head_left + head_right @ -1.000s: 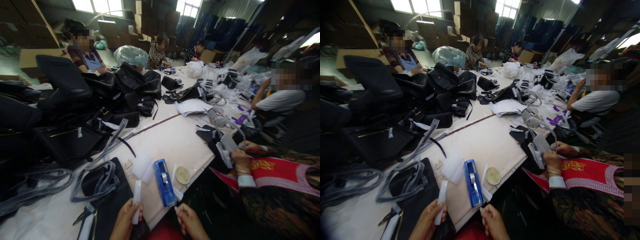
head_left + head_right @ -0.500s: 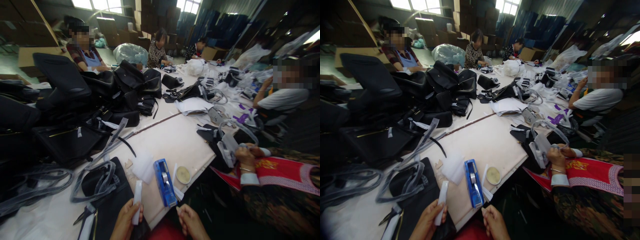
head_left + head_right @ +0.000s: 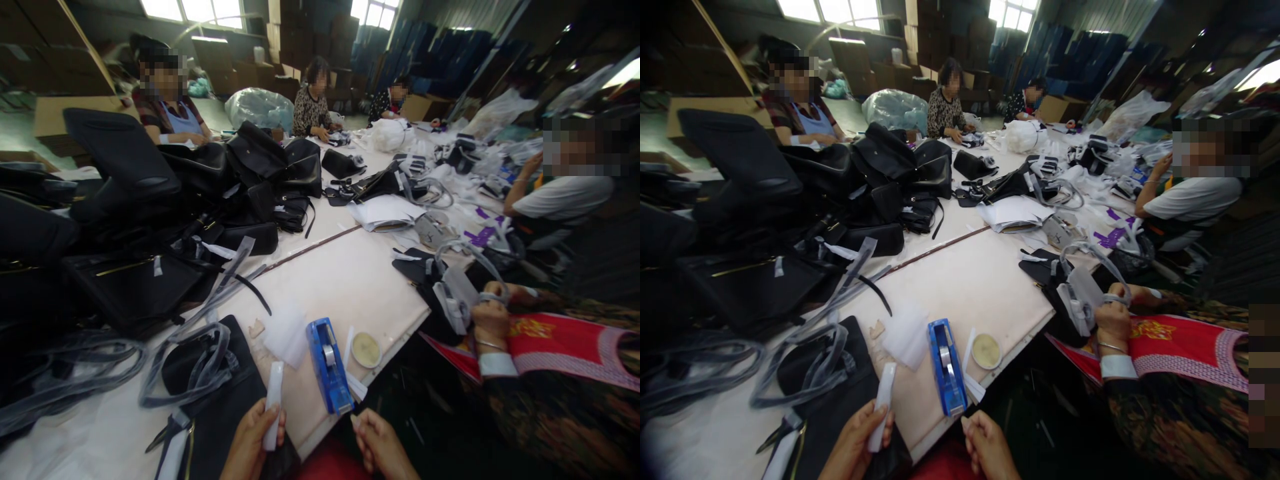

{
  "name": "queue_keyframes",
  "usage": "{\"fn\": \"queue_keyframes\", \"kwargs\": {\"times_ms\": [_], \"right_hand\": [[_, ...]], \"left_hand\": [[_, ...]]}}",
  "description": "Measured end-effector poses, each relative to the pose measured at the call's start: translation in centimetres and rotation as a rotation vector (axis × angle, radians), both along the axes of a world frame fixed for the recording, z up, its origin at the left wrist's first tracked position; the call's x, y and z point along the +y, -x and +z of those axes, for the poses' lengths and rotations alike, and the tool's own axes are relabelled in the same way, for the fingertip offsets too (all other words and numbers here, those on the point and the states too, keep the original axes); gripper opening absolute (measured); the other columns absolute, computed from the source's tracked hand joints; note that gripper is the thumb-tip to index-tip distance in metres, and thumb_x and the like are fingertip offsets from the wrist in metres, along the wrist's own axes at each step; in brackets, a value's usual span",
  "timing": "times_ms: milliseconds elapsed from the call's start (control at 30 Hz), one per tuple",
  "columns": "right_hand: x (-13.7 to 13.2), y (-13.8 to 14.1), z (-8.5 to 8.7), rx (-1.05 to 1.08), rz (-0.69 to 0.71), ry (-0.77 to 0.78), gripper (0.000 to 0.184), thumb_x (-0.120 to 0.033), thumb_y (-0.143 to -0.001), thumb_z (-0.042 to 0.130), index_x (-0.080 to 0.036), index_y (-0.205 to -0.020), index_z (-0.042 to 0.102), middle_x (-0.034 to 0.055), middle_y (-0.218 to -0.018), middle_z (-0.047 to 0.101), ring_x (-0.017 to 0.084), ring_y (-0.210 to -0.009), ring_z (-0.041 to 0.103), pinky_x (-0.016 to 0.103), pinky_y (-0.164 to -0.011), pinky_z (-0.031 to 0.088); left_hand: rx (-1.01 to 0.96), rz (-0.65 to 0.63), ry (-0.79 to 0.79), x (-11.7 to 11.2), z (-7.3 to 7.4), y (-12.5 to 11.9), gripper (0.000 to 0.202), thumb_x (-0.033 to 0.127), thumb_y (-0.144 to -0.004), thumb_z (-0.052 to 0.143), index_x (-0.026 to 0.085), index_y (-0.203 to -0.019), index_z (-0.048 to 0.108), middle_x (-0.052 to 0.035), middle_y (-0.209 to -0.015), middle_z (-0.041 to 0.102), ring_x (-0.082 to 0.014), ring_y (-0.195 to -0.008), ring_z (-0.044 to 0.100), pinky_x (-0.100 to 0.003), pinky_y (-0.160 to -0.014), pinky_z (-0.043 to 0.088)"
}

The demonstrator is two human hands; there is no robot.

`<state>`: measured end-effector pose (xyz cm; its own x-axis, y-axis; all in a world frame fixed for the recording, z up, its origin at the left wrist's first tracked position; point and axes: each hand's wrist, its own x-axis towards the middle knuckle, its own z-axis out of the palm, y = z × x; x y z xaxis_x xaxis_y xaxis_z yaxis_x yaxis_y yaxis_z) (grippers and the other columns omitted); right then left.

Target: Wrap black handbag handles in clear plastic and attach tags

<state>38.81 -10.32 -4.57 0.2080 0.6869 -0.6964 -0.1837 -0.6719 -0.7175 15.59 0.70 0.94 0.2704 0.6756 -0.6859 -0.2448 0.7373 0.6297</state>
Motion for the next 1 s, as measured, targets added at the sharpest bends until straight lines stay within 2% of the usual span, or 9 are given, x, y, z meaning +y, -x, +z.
{"fn": "queue_keyframes", "kwargs": {"times_ms": [300,567,767,867,1000], "right_hand": [[0.2,-0.5,-1.5,0.019,0.011,-0.006,0.050,-0.068,-0.070,0.058,-0.021,-0.068,0.042,-0.0099,-0.050,0.043,0.003,-0.035,0.028,0.017,-0.036,0.024],[1.5,-1.8,-1.4,-0.155,0.204,-0.017,0.042,-0.061,-0.071,0.055,-0.021,-0.068,0.044,-0.0083,-0.048,0.047,0.004,-0.033,0.031,0.018,-0.036,0.021],[1.5,-2.3,-1.6,-0.070,0.242,0.017,0.049,-0.068,-0.064,0.057,-0.022,-0.068,0.044,-0.0079,-0.050,0.048,0.004,-0.033,0.031,0.019,-0.038,0.024],[1.4,-2.7,-2.4,0.025,0.261,0.062,0.049,-0.069,-0.063,0.058,-0.022,-0.071,0.044,-0.0081,-0.051,0.047,0.004,-0.034,0.030,0.020,-0.039,0.027],[0.1,-2.3,-4.8,-0.040,0.259,0.076,0.041,-0.062,-0.062,0.057,-0.023,-0.065,0.044,-0.0076,-0.046,0.043,0.006,-0.035,0.026,0.021,-0.039,0.024]], "left_hand": [[-0.009,0.010,0.000,0.1,0.2,-0.1,0.029,0.041,-0.071,0.075,0.015,-0.070,0.061,0.0009,-0.062,0.059,-0.0086,-0.051,0.047,-0.020,-0.050,0.039],[-0.134,-0.038,0.003,0.0,-1.5,0.7,0.031,0.042,-0.074,0.073,0.014,-0.069,0.061,0.0011,-0.063,0.055,-0.0077,-0.052,0.045,-0.021,-0.051,0.038],[-0.185,-0.002,-0.006,-0.2,-1.4,1.0,0.028,0.039,-0.078,0.070,0.013,-0.070,0.061,0.0002,-0.064,0.055,-0.0073,-0.052,0.045,-0.021,-0.051,0.037],[-0.201,0.015,0.000,-0.3,-1.1,1.1,0.028,0.037,-0.078,0.071,0.013,-0.070,0.061,0.0001,-0.064,0.055,-0.0072,-0.052,0.045,-0.021,-0.052,0.038],[-0.223,0.021,-0.002,-0.4,-1.1,1.2,0.027,0.038,-0.077,0.071,0.013,-0.072,0.062,-0.0008,-0.065,0.056,-0.0074,-0.053,0.046,-0.022,-0.052,0.039]]}}
